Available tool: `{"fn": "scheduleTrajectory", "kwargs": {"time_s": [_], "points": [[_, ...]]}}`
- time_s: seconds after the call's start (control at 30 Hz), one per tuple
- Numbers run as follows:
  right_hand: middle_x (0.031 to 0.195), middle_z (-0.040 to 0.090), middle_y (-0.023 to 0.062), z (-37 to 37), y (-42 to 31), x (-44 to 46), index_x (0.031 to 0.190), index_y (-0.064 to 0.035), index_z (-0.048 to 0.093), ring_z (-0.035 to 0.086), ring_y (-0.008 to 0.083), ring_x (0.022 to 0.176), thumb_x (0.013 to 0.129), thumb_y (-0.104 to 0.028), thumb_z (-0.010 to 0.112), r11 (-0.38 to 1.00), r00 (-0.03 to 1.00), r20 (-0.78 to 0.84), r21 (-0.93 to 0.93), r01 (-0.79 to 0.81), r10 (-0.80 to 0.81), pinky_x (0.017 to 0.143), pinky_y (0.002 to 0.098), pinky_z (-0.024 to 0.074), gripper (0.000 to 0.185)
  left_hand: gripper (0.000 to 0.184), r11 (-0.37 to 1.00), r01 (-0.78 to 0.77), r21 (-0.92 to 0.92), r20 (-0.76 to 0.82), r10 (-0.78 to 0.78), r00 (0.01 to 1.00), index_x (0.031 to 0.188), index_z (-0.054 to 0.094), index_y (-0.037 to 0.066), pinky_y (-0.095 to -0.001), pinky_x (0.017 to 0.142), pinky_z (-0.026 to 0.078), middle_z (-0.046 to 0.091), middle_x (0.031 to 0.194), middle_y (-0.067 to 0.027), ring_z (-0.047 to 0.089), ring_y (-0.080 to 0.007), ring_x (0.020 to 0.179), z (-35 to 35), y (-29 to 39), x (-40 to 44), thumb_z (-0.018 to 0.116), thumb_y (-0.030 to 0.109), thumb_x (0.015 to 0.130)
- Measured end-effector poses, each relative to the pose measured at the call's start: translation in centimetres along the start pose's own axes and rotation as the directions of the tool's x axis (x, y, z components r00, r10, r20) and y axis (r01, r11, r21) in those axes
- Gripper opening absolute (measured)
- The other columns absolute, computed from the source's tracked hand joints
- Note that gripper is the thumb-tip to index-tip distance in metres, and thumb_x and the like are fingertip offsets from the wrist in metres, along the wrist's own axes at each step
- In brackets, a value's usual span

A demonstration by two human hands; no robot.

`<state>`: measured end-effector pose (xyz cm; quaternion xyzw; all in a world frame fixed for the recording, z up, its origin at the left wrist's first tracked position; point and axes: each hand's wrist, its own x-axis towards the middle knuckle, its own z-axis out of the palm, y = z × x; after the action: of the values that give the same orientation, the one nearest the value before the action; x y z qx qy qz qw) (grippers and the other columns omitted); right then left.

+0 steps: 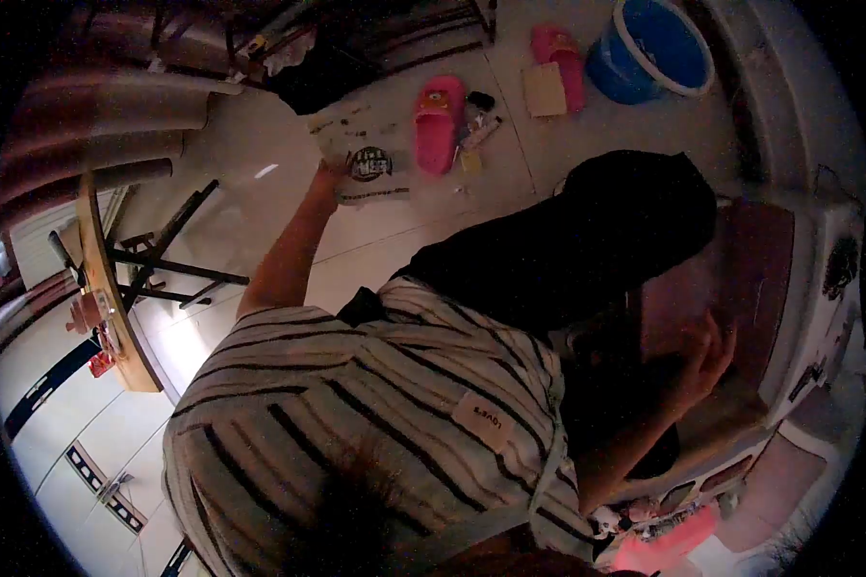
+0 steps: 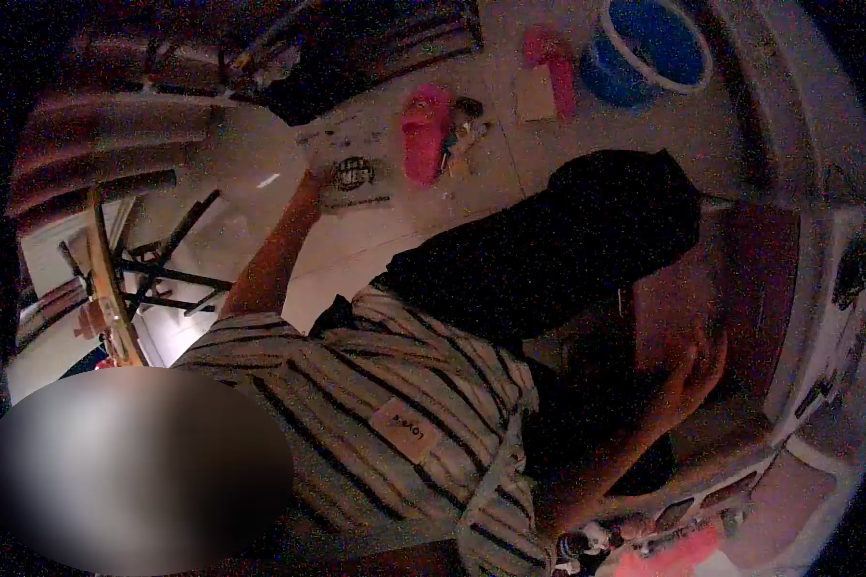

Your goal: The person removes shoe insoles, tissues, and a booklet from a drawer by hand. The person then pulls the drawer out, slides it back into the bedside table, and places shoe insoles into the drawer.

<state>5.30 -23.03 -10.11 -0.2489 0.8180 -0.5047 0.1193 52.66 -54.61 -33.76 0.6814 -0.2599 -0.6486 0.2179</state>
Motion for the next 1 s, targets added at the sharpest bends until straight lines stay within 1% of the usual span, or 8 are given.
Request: {"fn": "scheduleTrajectory", "kwargs": {"time_s": [0.3,0.43,0.5,0.67,0.8,0.87,0.93,1.0], "points": [[0.115,0.047,0.0097,0.9,2.1,-0.1,0.121,-0.0033,0.039,0.049,0.0185,0.096,0.087,-0.021,0.047,0.977,0.989,0.047,-0.169,-0.128,0.137,0.083,0.0297,0.0394,0.040,0.072,1.000,-0.005,-0.011,0.135,0.007,0.991,0.131,0.018,0.012,-0.0404,0.091,0.036,0.035,0.125,-0.0126,0.039,-0.0283,0.111,0.1,-2.3,3.0,0.061,0.025,0.075],[0.114,0.047,0.0107,0.9,3.6,0.6,0.115,-0.0028,0.046,0.042,0.0197,0.107,0.085,-0.025,0.050,0.883,0.994,0.109,-0.464,0.072,-0.023,0.089,0.0315,0.0349,0.038,0.071,0.954,-0.001,0.300,-0.173,0.056,0.983,0.130,0.019,0.010,-0.0393,0.089,0.036,0.036,0.123,-0.0134,0.041,-0.0267,0.107,-4.7,-8.0,12.4,0.062,0.024,0.075],[0.108,0.050,0.0105,0.0,4.7,0.6,0.114,-0.0011,0.045,0.047,0.0187,0.098,0.084,-0.024,0.052,0.972,0.976,0.079,-0.136,-0.190,0.202,0.083,0.0303,0.0389,0.038,0.070,0.820,0.087,0.565,-0.381,0.166,0.910,0.129,0.021,0.009,-0.0383,0.087,0.036,0.038,0.121,-0.0137,0.043,-0.0254,0.105,-8.2,-14.2,20.6,0.062,0.024,0.074],[0.102,0.054,0.0097,-3.5,17.0,0.6,0.110,-0.0003,0.049,0.053,0.0172,0.085,0.082,-0.016,0.053,0.908,0.908,0.080,-0.123,-0.401,0.412,0.074,0.0282,0.0439,0.032,0.062,0.658,-0.381,0.650,0.010,0.494,0.870,0.126,0.025,0.003,-0.0362,0.087,0.037,0.041,0.120,-0.0181,0.044,-0.0289,0.106,0.1,-5.3,12.1,0.059,0.011,0.075],[0.100,0.055,0.0109,-5.4,23.3,1.4,0.110,-0.0009,0.048,0.051,0.0169,0.088,0.082,-0.017,0.052,0.911,0.915,0.253,-0.351,-0.217,0.315,0.078,0.0292,0.0409,0.033,0.052,0.427,-0.669,0.609,0.220,0.719,0.659,0.122,0.032,0.002,-0.0354,0.086,0.038,0.043,0.117,-0.0173,0.044,-0.0281,0.105,15.1,6.5,0.4,0.055,0.005,0.076],[0.104,0.054,0.0120,-6.1,25.3,2.4,0.112,-0.0010,0.047,0.050,0.0182,0.091,0.083,-0.018,0.050,0.876,0.878,0.198,-0.317,-0.363,0.436,0.081,0.0301,0.0397,0.033,0.046,0.231,-0.818,0.528,0.317,0.839,0.441,0.120,0.035,0.002,-0.0352,0.087,0.037,0.044,0.116,-0.0166,0.044,-0.0269,0.106,21.8,11.8,-4.6,0.053,0.003,0.078],[0.108,0.052,0.0132,-7.1,29.2,5.1,0.113,-0.0011,0.046,0.049,0.0196,0.095,0.084,-0.019,0.047,0.832,0.825,0.173,-0.270,-0.485,0.538,0.083,0.0311,0.0385,0.034,0.038,0.117,-0.991,0.063,0.356,0.925,0.132,0.115,0.042,0.001,-0.0339,0.088,0.036,0.045,0.116,-0.0151,0.045,-0.0240,0.104,29.8,15.2,-14.3,0.053,0.004,0.078],[0.113,0.049,0.0137,-9.5,37.1,5.6,0.116,-0.0042,0.044,0.048,0.0239,0.099,0.086,-0.022,0.043,0.890,0.923,0.187,-0.383,-0.246,0.335,0.086,0.0335,0.0381,0.035,0.035,0.110,-0.977,-0.181,0.419,0.908,0.025,0.111,0.045,0.002,-0.0329,0.088,0.036,0.046,0.115,-0.0122,0.046,-0.0212,0.104,35.4,14.4,-19.9,0.054,0.007,0.078]]}}
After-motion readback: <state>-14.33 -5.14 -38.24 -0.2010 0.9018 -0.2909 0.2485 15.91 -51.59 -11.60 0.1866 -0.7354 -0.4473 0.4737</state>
